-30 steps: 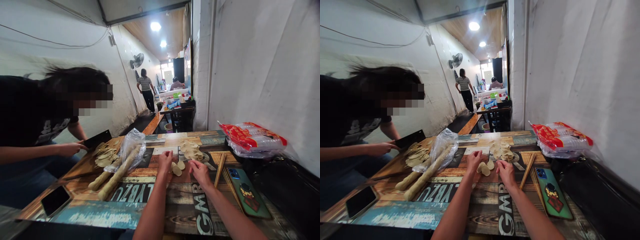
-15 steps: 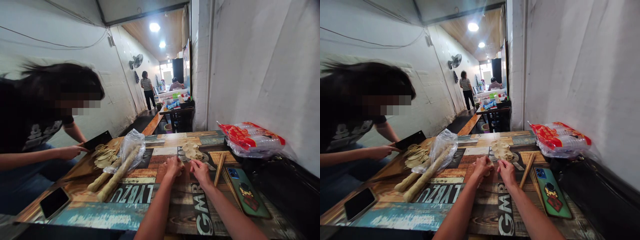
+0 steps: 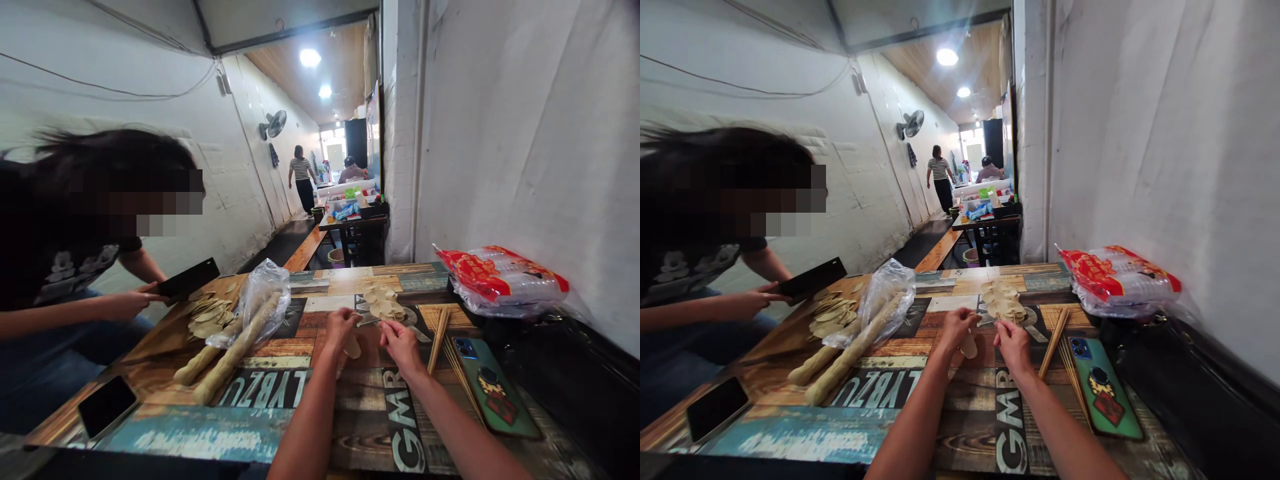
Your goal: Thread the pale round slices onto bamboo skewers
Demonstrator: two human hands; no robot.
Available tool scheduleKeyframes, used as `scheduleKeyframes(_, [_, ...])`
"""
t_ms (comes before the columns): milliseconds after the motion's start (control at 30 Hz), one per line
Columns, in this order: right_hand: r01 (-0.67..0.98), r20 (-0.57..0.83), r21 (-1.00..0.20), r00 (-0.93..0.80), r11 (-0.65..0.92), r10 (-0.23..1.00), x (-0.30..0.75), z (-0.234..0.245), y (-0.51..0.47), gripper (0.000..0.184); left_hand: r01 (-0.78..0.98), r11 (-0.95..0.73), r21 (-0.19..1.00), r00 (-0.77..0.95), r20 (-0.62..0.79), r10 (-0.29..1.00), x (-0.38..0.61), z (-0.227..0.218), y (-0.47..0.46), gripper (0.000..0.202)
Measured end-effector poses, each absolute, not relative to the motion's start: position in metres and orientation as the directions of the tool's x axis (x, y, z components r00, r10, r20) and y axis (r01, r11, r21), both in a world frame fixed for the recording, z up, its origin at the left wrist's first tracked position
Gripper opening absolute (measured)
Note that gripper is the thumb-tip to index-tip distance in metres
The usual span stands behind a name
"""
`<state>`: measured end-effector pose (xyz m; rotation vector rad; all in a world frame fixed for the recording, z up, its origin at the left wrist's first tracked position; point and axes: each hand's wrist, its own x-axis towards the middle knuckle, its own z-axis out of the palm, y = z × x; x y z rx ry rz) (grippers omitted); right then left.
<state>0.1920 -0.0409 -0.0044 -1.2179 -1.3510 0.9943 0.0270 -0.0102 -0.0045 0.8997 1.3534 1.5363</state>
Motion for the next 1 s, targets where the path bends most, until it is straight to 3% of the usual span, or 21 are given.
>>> scheduleKeyframes(100, [0.171, 0.131, -0.975, -0.067, 0.141, 0.989, 0.191, -0.002, -0.046, 0.051, -0.28, -0.11, 0.954, -0.494, -0.045, 0.868, 0.015, -0.005, -0.001, 0.022])
scheduleKeyframes(200, [0.216, 0.1, -0.964, -0.255, 0.158, 0.962, 0.188, 0.001, -0.054, 0.039, -0.482, -0.163, 0.861, -0.574, -0.169, 0.802, 0.001, -0.009, 0.007, 0.033])
scheduleKeyframes(300, [0.272, 0.105, -0.937, -0.377, 0.218, 0.92, 0.186, 0.003, -0.061, 0.032, -0.57, -0.251, 0.783, -0.634, -0.224, 0.74, -0.013, -0.012, 0.01, 0.034])
scheduleKeyframes(1000, [0.36, 0.081, -0.9, -0.416, 0.246, 0.906, 0.18, -0.003, -0.065, 0.03, -0.495, -0.298, 0.816, -0.705, -0.178, 0.686, -0.023, -0.01, 0.008, 0.04])
